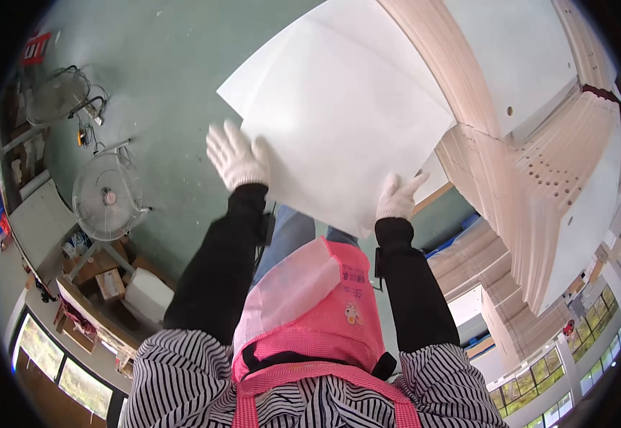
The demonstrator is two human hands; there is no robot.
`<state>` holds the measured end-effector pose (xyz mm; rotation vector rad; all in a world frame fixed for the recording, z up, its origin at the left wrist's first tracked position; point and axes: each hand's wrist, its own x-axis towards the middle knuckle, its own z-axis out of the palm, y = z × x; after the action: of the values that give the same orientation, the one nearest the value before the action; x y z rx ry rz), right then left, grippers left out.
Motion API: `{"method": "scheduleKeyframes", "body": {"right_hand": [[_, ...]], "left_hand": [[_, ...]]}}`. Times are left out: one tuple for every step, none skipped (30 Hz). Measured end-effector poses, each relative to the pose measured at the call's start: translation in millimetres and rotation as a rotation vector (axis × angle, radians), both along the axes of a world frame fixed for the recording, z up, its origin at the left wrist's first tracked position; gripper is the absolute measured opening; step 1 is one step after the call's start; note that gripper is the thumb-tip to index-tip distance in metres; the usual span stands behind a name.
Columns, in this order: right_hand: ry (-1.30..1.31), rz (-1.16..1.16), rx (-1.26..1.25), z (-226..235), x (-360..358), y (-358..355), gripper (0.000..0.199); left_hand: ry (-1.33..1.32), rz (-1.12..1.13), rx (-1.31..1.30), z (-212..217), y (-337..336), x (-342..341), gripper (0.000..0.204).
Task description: Inspecting, cleaning edges with a sanding block, and stacking white furniture panels in a workshop.
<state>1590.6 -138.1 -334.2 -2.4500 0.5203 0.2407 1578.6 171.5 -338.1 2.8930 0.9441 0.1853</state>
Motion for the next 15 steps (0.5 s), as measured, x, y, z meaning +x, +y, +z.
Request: {"method": "scheduleKeyframes", "body": {"right_hand": [[0.101,-0.027,-0.009,0.0,-6.5,-8.9,0.079],[0.152,-0.029,-0.012,-1.4,-12.7,-18.2,0.076],[0.215,-0.026,-0.021,-4.3,-18.0,-26.9,0.074],[0.172,-0.074,0.078,-9.3,-19.1,-35.3,0.067],[0.133,-0.115,0.174,-15.4,-18.4,-42.3,0.061],[0.12,-0.186,0.247,-21.2,-18.8,-46.7,0.058],[0.101,-0.234,0.326,-26.3,-19.5,-48.7,0.056],[0.099,-0.309,0.385,-29.9,-20.1,-48.9,0.054],[0.097,-0.409,0.424,-30.8,-23.1,-47.0,0.054],[0.065,-0.441,0.445,-28.9,-26.0,-43.8,0.054],[0.037,-0.495,0.449,-23.5,-31.0,-39.7,0.054],[0.016,-0.522,0.45,-14.7,-35.9,-34.0,0.054],[0.003,-0.53,0.482,-2.5,-40.9,-29.6,0.055],[-0.011,-0.515,0.51,12.5,-45.6,-25.4,0.056],[-0.072,-0.467,0.535,29.0,-45.0,-22.3,0.057]], "left_hand": [[0.102,0.053,-0.071,3.0,-10.4,-27.7,0.082],[0.144,0.093,-0.222,6.7,-16.5,-54.5,0.08],[0.158,0.133,-0.377,9.2,-19.6,-77.5,0.077],[0.274,0.204,-0.511,11.2,-17.4,-93.8,0.071],[0.411,0.407,-0.69,11.1,-13.2,-104.9,0.067],[0.16,0.517,-0.927,5.3,-9.3,-107.0,0.069],[-0.101,0.671,-1.132,0.1,-2.9,-106.3,0.073],[-0.088,0.619,-1.114,-7.8,0.4,-101.7,0.076],[-0.074,0.619,-1.07,-16.0,2.9,-95.2,0.078],[-0.064,0.569,-1.026,-21.7,4.8,-90.0,0.08],[-0.107,0.697,-1.044,-24.0,5.9,-88.6,0.082],[-0.154,0.773,-1.059,-22.9,6.0,-87.8,0.084],[-0.208,0.845,-1.074,-17.5,6.4,-89.1,0.086],[-0.277,0.89,-1.027,-7.7,4.7,-93.0,0.088],[-0.362,0.911,-1.115,7.9,6.2,-97.8,0.088]]}}
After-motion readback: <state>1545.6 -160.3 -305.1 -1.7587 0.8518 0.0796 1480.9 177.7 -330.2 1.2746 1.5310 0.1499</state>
